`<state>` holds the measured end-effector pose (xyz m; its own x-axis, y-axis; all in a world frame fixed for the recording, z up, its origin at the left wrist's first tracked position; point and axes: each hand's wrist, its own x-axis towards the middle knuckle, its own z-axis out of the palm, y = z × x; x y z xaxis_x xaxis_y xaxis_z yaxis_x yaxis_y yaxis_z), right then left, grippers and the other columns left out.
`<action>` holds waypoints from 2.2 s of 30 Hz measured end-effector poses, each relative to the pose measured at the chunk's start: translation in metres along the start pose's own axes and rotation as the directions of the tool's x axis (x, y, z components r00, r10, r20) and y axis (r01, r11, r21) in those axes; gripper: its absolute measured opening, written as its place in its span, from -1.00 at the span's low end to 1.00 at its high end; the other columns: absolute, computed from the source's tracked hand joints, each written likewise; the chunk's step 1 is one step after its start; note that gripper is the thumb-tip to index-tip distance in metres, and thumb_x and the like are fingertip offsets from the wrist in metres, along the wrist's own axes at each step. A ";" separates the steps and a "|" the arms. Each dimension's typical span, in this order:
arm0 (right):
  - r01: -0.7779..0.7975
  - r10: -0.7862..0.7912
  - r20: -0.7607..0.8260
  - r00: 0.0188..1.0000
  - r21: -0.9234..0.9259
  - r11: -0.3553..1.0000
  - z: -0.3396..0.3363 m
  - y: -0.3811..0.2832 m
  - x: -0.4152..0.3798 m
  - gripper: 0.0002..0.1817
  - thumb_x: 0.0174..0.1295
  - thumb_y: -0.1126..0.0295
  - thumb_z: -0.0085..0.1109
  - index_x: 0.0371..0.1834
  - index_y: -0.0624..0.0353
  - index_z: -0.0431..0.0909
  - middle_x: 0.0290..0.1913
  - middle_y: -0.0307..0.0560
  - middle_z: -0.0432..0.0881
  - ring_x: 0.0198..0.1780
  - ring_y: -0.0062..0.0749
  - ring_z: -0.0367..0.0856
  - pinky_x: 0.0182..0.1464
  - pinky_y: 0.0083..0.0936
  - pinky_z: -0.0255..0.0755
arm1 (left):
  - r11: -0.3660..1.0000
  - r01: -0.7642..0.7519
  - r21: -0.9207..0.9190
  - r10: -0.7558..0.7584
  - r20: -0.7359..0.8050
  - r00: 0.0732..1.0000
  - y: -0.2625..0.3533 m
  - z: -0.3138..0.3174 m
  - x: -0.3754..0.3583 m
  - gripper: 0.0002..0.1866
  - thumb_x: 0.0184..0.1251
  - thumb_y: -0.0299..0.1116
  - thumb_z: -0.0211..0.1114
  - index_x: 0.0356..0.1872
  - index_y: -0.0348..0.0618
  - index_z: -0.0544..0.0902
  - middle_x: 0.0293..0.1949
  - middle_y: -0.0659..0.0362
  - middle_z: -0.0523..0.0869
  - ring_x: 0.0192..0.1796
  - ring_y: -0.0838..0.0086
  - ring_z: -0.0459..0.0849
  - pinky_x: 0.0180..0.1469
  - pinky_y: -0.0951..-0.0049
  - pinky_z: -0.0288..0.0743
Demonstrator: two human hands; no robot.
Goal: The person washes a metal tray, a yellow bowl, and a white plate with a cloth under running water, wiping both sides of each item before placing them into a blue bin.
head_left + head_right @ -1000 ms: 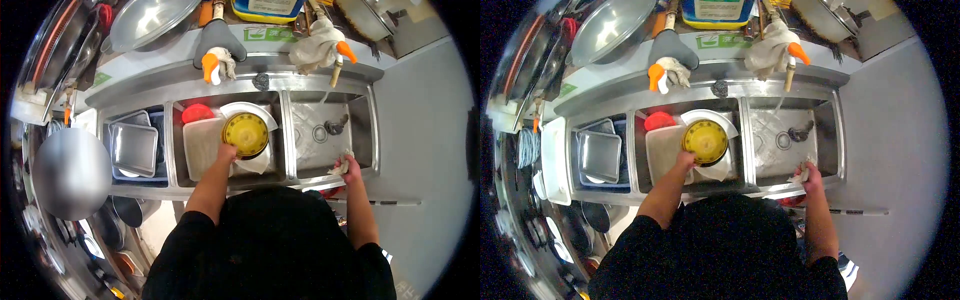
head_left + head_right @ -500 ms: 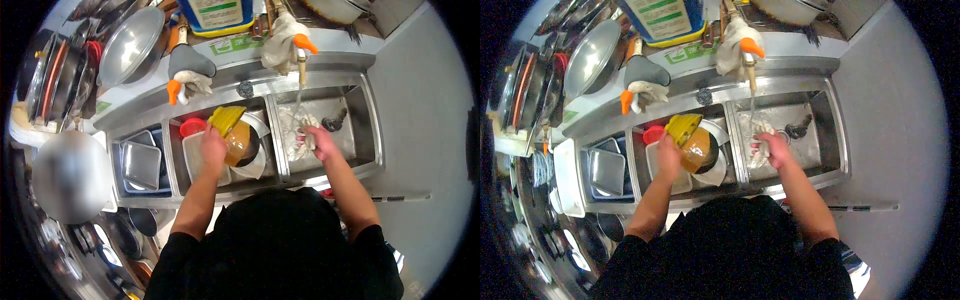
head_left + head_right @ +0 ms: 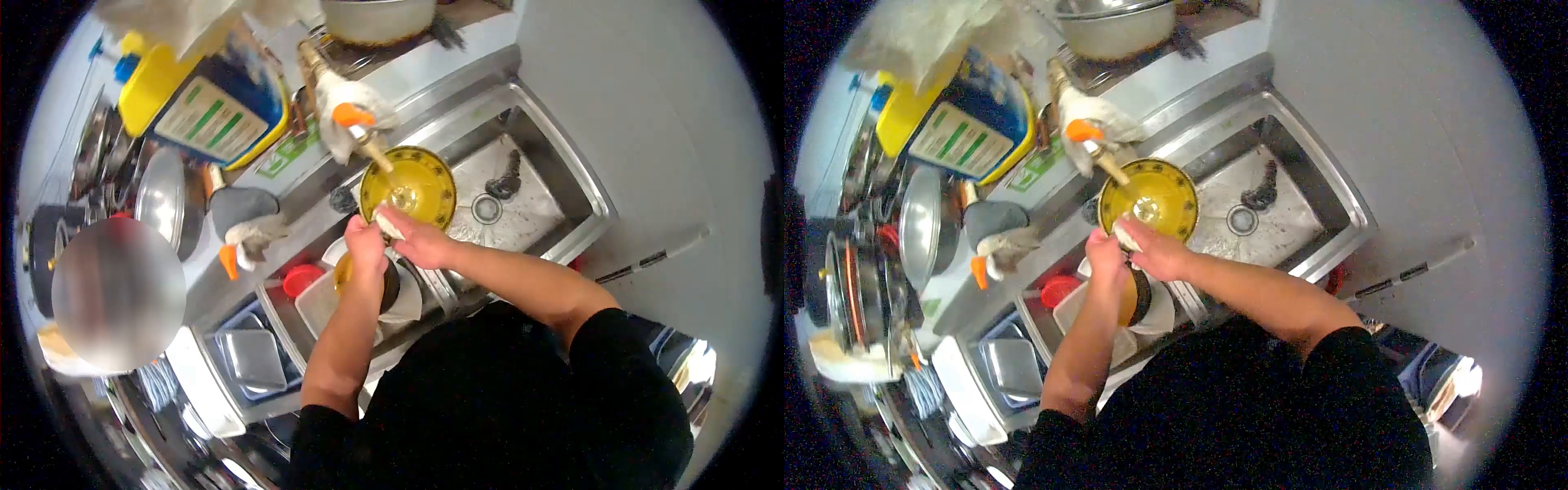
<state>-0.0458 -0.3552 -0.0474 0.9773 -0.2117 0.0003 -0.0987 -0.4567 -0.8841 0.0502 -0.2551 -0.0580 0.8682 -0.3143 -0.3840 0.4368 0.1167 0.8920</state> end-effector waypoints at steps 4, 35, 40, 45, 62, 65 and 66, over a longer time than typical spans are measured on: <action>0.310 -0.166 0.356 0.919 -0.397 0.864 -0.049 0.024 -0.013 -0.37 0.18 0.24 0.01 0.32 0.22 0.15 0.38 0.22 0.11 0.35 0.05 0.17 0.38 -0.26 0.06 | 0.938 -0.124 0.325 0.114 0.051 0.992 0.015 -0.025 0.024 -0.71 -0.04 -0.76 0.08 -0.25 -0.26 0.47 -0.30 0.13 0.63 -0.30 0.41 0.62 -0.20 0.51 0.51; 0.374 -0.339 0.178 0.924 -0.614 0.695 -0.021 0.043 -0.026 -0.57 0.13 0.40 -0.01 0.14 0.06 0.41 0.22 0.00 0.41 0.25 -0.16 0.38 0.24 -0.29 0.30 | 0.930 0.361 -0.064 -0.334 0.262 0.906 0.030 -0.029 0.000 -0.64 0.06 -0.39 0.09 -0.06 -0.22 0.47 -0.12 0.09 0.59 -0.03 0.29 0.58 0.01 0.27 0.49; 0.281 -0.294 -0.031 0.955 -0.220 0.934 0.013 -0.004 -0.025 -0.58 0.19 0.40 -0.08 0.16 0.10 0.39 0.26 0.09 0.34 0.19 -0.09 0.43 0.22 -0.23 0.30 | 0.872 0.335 -0.357 -0.269 0.222 0.937 0.009 0.005 -0.035 -0.68 0.08 -0.38 0.09 -0.09 -0.21 0.48 -0.12 0.09 0.59 -0.07 0.27 0.58 0.01 0.27 0.49; 0.444 -0.373 0.250 0.894 -0.605 0.660 -0.029 0.043 -0.035 -0.59 0.20 0.42 -0.11 0.15 0.06 0.40 0.26 0.07 0.34 0.23 -0.08 0.38 0.24 -0.25 0.27 | 0.951 0.308 0.024 -0.298 0.337 0.893 0.028 -0.028 0.003 -0.63 0.09 -0.33 0.07 -0.05 -0.23 0.46 -0.13 0.07 0.60 -0.06 0.24 0.59 0.04 0.21 0.48; 0.228 -0.229 -0.002 0.973 -0.102 0.968 0.014 0.012 -0.023 -0.48 0.16 0.45 -0.10 0.26 -0.04 0.31 0.28 0.01 0.34 0.28 -0.15 0.35 0.24 -0.20 0.28 | 0.968 0.066 -0.241 -0.021 0.186 0.982 -0.012 -0.001 -0.024 -0.34 -0.05 -0.40 0.07 0.23 -0.23 0.29 -0.01 0.08 0.56 0.00 0.27 0.56 0.11 0.29 0.41; 0.483 -0.437 0.209 0.875 -0.449 0.752 -0.018 0.051 -0.032 -0.54 0.16 0.42 -0.08 0.19 0.02 0.36 0.26 0.01 0.36 0.27 -0.19 0.35 0.28 -0.21 0.23 | 0.979 0.199 -0.041 -0.167 0.395 0.903 0.033 -0.014 -0.017 -0.34 -0.07 -0.44 0.08 0.23 -0.23 0.29 0.05 0.07 0.52 0.04 0.29 0.53 0.12 0.33 0.42; 0.484 -0.435 0.214 0.874 -0.445 0.753 -0.023 0.052 -0.033 -0.54 0.16 0.42 -0.08 0.19 0.02 0.36 0.26 0.01 0.36 0.27 -0.19 0.35 0.28 -0.21 0.23 | 0.942 0.305 0.139 -0.332 0.509 0.794 0.043 -0.020 -0.012 -0.34 -0.06 -0.44 0.09 0.23 -0.22 0.29 0.07 0.06 0.49 0.06 0.30 0.51 0.12 0.34 0.42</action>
<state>-0.0879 -0.3918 -0.0824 0.9376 0.1985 0.2854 0.3154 -0.8311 -0.4580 0.0638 -0.2272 -0.0199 0.4246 -0.7679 -0.4797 0.6433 -0.1170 0.7566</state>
